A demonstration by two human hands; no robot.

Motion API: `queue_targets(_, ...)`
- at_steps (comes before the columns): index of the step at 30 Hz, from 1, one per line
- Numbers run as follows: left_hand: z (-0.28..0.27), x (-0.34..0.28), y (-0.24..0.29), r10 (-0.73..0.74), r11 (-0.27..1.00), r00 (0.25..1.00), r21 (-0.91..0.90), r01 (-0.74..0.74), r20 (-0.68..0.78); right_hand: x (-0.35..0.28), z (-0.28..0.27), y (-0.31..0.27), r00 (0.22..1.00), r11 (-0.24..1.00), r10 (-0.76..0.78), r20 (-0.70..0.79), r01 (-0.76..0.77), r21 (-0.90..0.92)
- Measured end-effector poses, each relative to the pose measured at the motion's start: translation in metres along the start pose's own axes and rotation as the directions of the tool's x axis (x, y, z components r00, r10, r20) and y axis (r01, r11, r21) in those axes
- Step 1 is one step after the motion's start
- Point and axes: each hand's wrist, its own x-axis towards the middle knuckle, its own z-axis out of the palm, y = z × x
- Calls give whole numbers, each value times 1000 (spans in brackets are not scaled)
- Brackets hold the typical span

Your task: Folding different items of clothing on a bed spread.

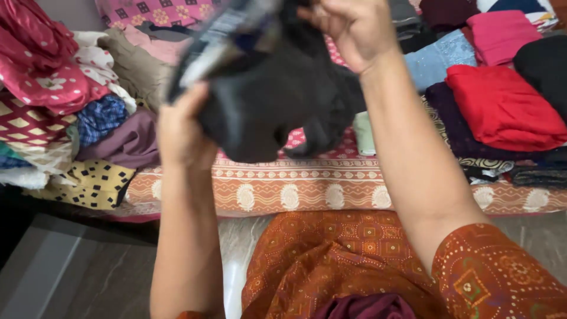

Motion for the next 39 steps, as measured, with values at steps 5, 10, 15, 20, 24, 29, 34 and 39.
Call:
queue_targets(5,-94,-20,-19,-70,956,936,-291,-35,-345,-105,-45,96,715,812,177,-676,-495,-310)
queue_targets(10,-247,-87,-154,-510,846,581,-490,208,-634,-384,-175,248,573,348,-77,-816,-751,-561)
queue_targets(15,-279,-151,-219,-609,781,499,-577,241,-616,-409,-159,213,434,92,-259,-863,-878,-470)
queue_targets(20,-255,-160,-247,-621,745,471,-287,601,-626,-347,-118,196,187,-146,151,-971,-967,-209)
queue_targets(24,-202,-131,-210,-539,749,322,-268,606,-778,-353,-140,243,52,-78,345,-937,-993,-84)
queue_targets(29,-209,-109,-162,-377,925,610,-310,217,-697,-318,-116,226,43,830,532,-846,-226,510)
queue_targets(34,-216,-97,-108,-381,890,730,-438,125,-566,-263,-83,168,37,833,549,-835,-107,543)
queue_targets(39,-252,-55,-116,-391,851,774,-516,97,-499,-250,-140,146,38,845,529,-848,-117,522)
